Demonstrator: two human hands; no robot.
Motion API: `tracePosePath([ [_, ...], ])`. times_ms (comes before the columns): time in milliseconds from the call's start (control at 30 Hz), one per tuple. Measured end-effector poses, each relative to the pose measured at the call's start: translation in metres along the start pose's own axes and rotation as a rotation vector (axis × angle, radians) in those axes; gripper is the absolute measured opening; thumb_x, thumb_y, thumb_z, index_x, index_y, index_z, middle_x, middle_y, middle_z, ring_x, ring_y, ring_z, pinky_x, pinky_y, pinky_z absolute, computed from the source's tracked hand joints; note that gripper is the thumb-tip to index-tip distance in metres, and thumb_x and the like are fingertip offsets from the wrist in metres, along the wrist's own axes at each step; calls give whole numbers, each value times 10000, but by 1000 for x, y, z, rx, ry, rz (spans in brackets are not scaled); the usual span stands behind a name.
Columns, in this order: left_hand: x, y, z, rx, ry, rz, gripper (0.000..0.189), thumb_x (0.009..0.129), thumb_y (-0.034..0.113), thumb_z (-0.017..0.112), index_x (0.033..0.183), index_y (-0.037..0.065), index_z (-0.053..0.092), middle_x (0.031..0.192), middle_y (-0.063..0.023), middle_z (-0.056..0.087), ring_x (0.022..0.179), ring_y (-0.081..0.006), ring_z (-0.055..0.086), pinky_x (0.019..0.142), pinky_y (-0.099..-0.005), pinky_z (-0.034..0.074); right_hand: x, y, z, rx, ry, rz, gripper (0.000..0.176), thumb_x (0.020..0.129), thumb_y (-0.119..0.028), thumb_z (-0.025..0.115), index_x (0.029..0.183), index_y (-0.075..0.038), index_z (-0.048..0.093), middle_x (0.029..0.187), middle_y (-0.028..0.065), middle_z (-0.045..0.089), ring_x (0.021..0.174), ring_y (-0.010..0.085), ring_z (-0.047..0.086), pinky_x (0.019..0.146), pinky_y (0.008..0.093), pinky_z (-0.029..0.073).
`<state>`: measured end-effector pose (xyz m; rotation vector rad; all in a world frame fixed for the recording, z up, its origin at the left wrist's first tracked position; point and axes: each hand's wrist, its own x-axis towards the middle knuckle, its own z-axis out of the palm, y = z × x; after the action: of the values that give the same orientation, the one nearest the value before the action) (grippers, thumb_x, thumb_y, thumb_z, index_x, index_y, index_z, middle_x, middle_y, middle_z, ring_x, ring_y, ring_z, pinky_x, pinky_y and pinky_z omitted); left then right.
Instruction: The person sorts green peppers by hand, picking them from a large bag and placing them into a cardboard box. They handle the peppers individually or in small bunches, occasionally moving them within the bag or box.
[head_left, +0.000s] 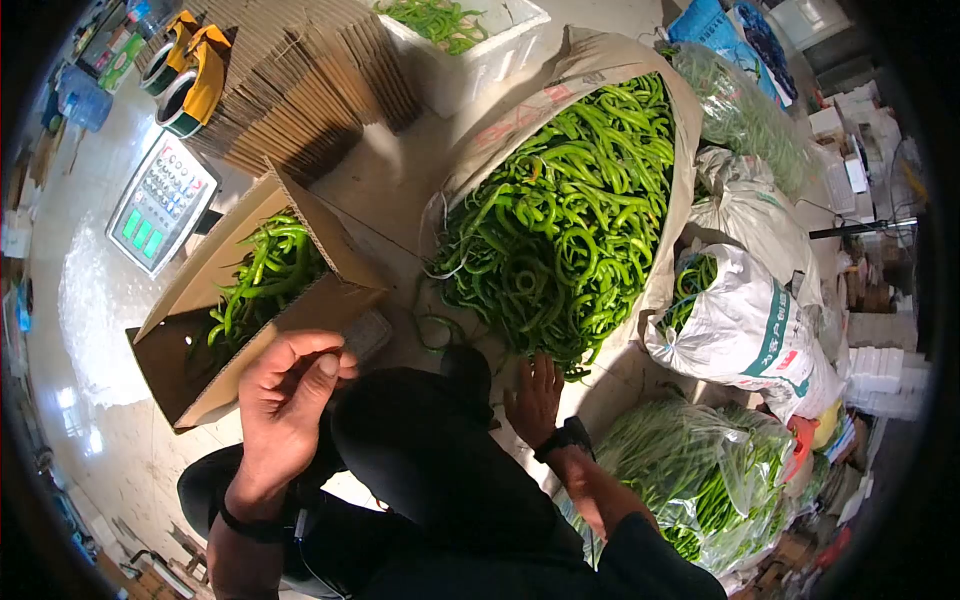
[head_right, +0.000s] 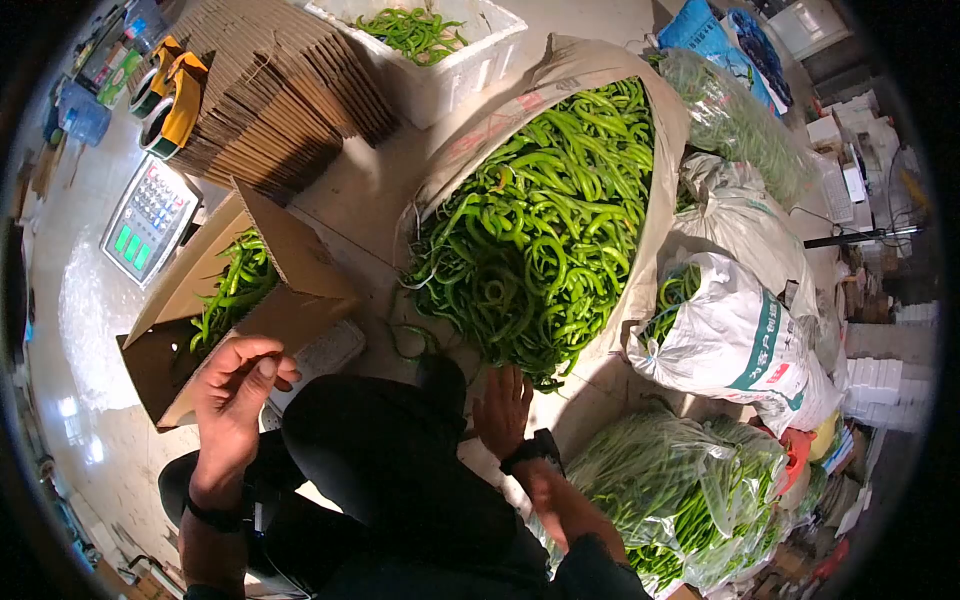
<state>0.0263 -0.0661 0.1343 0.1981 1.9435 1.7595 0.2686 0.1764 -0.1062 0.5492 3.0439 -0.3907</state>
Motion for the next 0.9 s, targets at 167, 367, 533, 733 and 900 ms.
tracePosePath([
  [167, 1, -7, 4, 7, -59, -3, 166, 999, 89, 612, 1127, -13, 636, 971, -66, 692, 888, -132, 652, 845, -274, 521, 48, 3, 40, -195, -232, 114, 811, 807, -256, 701, 1523, -139, 339, 1466, 250, 404, 1341, 474, 384, 1078, 657, 295],
  [367, -1, -2, 2, -13, -43, -16, 147, 1002, 80, 603, 1109, -15, 637, 966, -61, 692, 893, -119, 643, 842, -263, 511, 66, 26, 102, -393, -248, 151, 871, 821, -289, 703, 1571, -263, 264, 1454, 255, 420, 1229, 454, 511, 934, 641, 464],
  [533, -6, -7, -5, 122, -55, 41, 139, 987, 96, 634, 1075, -9, 657, 952, -63, 693, 884, -115, 644, 810, -253, 506, 71, 50, 113, -377, -395, 25, 859, 816, -184, 680, 1566, -275, 272, 1479, 261, 402, 1126, 433, 580, 869, 539, 546],
  [733, -9, -7, -11, 136, -39, 11, 134, 970, 97, 657, 1062, -1, 666, 946, -68, 696, 877, -129, 653, 801, -265, 510, 89, 55, 112, -337, -523, 25, 738, 812, -154, 674, 1492, -223, 393, 1406, 263, 499, 1023, 446, 636, 855, 517, 556],
  [900, -7, -6, -12, 206, -40, 77, 116, 965, 87, 657, 1047, 6, 670, 938, -80, 702, 878, -145, 664, 797, -274, 513, 87, 51, 110, -321, -231, -63, 688, 801, -136, 665, 1451, -179, 442, 1347, 274, 534, 1031, 466, 628, 860, 521, 544],
])
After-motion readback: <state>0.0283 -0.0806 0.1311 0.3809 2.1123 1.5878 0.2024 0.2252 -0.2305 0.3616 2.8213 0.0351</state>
